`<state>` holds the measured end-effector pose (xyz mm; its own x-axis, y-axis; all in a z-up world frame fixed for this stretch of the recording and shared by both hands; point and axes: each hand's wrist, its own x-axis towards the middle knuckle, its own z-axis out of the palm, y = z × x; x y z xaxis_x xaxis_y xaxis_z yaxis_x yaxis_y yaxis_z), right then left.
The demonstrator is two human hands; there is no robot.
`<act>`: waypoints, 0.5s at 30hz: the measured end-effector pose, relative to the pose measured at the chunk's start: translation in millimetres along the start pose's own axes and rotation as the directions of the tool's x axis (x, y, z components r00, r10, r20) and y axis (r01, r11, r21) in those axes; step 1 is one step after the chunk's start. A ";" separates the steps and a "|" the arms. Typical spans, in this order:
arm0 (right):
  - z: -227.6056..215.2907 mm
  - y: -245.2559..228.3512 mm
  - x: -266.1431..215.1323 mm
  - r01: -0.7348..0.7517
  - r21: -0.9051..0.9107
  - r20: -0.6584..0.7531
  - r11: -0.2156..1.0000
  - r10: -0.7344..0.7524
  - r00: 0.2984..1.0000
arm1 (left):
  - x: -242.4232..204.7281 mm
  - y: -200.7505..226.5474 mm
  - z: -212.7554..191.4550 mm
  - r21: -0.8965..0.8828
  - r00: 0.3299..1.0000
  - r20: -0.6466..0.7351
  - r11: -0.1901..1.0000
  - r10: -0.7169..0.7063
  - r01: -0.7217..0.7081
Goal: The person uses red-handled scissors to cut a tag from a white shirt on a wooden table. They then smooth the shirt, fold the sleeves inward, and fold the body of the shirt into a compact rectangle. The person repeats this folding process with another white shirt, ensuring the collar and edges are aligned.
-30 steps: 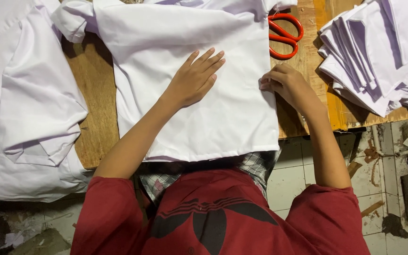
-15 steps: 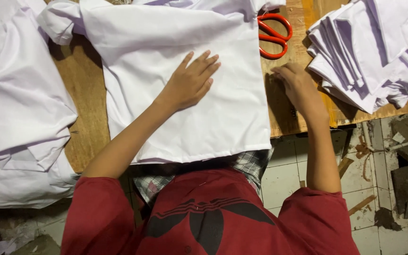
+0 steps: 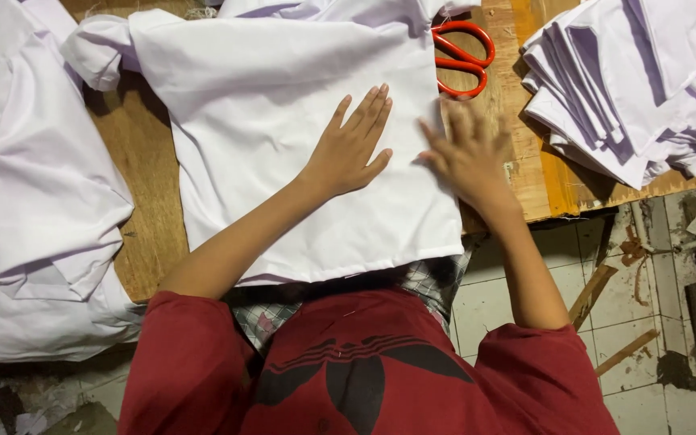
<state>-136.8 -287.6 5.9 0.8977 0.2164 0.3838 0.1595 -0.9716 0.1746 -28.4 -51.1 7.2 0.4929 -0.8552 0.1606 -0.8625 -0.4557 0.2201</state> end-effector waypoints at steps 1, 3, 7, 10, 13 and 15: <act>1.4 0.3 -3.0 0.004 0.002 0.002 1.000 -0.004 1.000 | -2.2 1.8 -3.4 -0.002 1.000 0.000 1.000 -0.005 0.005; 3.4 4.8 -6.2 -0.095 0.104 0.011 0.990 0.094 0.996 | -1.2 4.1 -11.7 -0.010 0.998 0.059 1.000 -0.020 0.020; -19.3 -46.4 8.8 0.018 0.139 0.095 0.990 -0.031 0.995 | -1.4 4.3 -11.4 0.021 0.998 0.063 1.000 -0.005 0.003; -12.4 -48.3 10.5 -0.106 0.260 0.329 0.960 0.016 0.944 | -2.2 5.6 -15.7 0.027 0.997 0.072 1.000 -0.010 0.008; -22.0 -40.1 13.1 -0.274 0.230 0.410 0.934 0.163 0.898 | -2.9 4.9 -13.6 0.005 0.995 0.096 1.000 -0.022 0.021; -30.2 -29.6 12.7 -0.382 0.034 0.237 0.924 0.364 0.901 | -2.0 4.0 -12.7 -0.002 0.995 0.100 1.000 -0.026 0.026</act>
<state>-142.5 -253.3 32.9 0.9640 -0.1809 0.1946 -0.1812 -0.9833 -0.0164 -31.3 -48.0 19.9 0.5010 -0.8635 0.0575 -0.8490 -0.4775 0.2261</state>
